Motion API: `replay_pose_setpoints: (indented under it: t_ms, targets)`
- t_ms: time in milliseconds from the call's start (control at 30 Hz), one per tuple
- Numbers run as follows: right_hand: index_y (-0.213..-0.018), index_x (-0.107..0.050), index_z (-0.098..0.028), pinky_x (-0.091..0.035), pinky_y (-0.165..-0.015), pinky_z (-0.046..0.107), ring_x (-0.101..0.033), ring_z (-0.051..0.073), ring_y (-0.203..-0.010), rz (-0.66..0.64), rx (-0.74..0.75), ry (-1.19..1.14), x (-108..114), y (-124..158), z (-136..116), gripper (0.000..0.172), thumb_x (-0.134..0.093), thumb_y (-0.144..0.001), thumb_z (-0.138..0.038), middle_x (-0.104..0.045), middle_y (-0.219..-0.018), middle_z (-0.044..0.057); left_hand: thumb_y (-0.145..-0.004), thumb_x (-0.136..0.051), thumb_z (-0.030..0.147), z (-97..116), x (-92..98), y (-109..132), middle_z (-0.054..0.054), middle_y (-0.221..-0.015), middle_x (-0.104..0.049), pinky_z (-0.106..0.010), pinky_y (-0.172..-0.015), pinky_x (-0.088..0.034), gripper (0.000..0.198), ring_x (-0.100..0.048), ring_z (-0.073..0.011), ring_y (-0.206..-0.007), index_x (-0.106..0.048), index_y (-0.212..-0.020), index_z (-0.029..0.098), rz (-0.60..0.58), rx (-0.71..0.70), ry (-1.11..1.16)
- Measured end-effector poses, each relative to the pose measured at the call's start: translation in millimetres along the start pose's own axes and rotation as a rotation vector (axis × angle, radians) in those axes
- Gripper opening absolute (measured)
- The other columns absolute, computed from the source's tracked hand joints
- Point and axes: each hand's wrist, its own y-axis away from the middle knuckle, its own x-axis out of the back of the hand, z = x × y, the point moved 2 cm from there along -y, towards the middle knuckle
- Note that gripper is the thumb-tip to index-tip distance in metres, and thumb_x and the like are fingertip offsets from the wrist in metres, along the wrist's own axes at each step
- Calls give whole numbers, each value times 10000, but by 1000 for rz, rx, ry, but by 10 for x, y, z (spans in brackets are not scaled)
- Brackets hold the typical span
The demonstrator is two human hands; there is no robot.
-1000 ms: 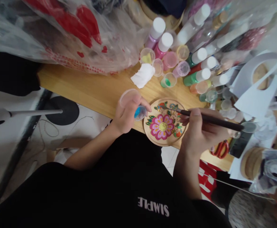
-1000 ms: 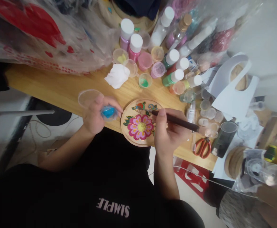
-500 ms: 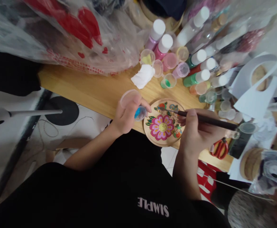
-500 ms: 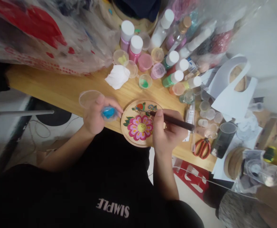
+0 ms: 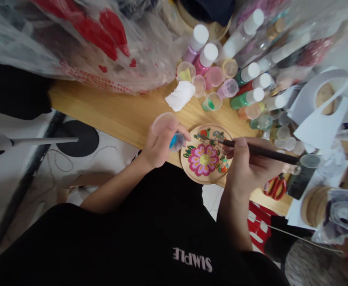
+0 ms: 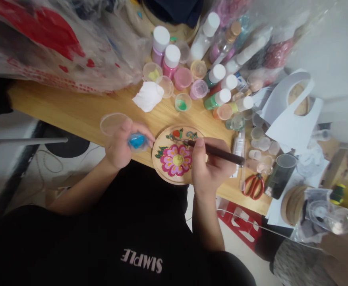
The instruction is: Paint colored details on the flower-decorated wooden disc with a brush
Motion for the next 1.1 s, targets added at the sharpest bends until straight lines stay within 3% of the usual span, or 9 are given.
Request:
replay_pose_setpoints:
  t_ms: [233,400,667,1100]
  targets:
    - [-762,-670,-207,-493,-474,267,-657,128,-514,55,-25,49,-23,-9,-96,222,-726,-888,-381,-695,-637,-22,-1030,-426,687,-4,18,-5,-47,-552,-645,-254,-458,-419,710,-583,-110,-488,-736,-633,186,-48,-76,27]
    - [-746,-671,-205,-463,-440,249,-627,112,-462,76,-40,34,-20,-5,-124,211,-725,-880,-358,-690,-592,-33,-1026,-444,678,4,13,0,-41,-542,-635,-258,-464,-438,700,-583,-119,-486,-724,-611,189,-20,-58,14]
    - [-746,-681,-210,-485,-457,251,-696,135,-516,40,-83,29,-9,-4,-106,161,-741,-867,-297,-712,-612,-39,-1012,-437,711,-13,4,-2,-47,-540,-638,-255,-443,-426,719,-583,-117,-469,-723,-619,181,-19,-75,30]
    - [-758,-667,-214,-499,-490,245,-686,117,-530,5,-22,-7,-46,-15,-74,150,-731,-887,-253,-689,-611,-52,-988,-420,762,-16,12,-7,-41,-540,-622,-263,-456,-423,748,-569,-117,-477,-710,-617,182,-31,-51,14]
